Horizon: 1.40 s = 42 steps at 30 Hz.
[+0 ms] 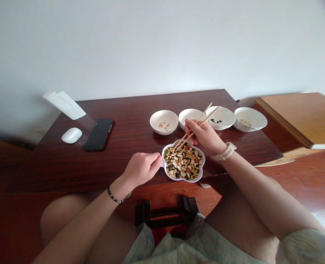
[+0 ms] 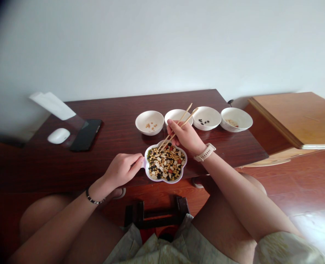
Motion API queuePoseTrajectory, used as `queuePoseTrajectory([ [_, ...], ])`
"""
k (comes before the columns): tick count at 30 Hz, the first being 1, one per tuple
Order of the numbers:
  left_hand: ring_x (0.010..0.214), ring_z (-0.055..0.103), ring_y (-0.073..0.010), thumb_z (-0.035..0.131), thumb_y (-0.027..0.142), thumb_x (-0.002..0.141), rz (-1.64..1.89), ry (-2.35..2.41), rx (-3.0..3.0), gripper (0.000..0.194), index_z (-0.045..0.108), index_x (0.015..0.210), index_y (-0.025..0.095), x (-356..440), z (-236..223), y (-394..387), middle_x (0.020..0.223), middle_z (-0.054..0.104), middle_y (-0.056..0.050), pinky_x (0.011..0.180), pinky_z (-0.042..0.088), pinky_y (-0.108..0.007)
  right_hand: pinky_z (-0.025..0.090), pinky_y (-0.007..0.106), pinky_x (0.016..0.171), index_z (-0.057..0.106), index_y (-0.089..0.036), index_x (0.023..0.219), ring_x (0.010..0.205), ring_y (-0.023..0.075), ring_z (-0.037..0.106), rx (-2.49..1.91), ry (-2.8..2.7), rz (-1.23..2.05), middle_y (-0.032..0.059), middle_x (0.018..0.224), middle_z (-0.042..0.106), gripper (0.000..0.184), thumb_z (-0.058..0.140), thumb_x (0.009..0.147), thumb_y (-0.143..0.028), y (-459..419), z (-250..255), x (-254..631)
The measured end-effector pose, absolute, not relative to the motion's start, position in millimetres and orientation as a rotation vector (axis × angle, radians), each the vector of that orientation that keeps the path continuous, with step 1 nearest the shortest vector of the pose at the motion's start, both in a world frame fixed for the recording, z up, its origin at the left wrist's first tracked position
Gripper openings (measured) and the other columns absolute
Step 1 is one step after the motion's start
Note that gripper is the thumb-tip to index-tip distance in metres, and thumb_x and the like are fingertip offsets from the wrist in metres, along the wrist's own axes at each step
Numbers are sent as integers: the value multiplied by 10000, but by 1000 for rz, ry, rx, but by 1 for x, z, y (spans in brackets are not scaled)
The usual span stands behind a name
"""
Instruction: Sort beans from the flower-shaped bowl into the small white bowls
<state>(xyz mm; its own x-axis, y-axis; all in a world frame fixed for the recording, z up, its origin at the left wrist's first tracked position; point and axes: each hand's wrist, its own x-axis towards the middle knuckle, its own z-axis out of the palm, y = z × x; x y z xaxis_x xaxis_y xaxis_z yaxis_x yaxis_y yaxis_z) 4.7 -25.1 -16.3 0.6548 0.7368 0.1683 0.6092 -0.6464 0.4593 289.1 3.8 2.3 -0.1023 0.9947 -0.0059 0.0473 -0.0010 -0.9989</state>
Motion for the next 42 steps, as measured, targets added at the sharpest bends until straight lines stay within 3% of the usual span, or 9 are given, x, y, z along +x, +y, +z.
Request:
queuePoseTrajectory([
  [19, 578, 542, -146, 470, 319, 1125, 486, 1071, 2504, 429, 595, 731, 204, 5, -16, -25, 645, 644, -7, 630, 312, -300, 268, 212, 417, 574, -212, 767, 430, 85, 467, -1194, -1299, 1280, 1, 505, 560, 566, 596, 1059, -696, 1, 4, 287],
  [42, 583, 536, -142, 471, 317, 1129, 484, 1068, 2494, 427, 576, 732, 201, 5, -16, -25, 645, 631, -1, 639, 304, -305, 329, 232, 452, 612, -212, 785, 439, 91, 471, -1179, -1327, 1208, -4, 514, 560, 551, 593, 1070, -683, 0, 7, 295],
])
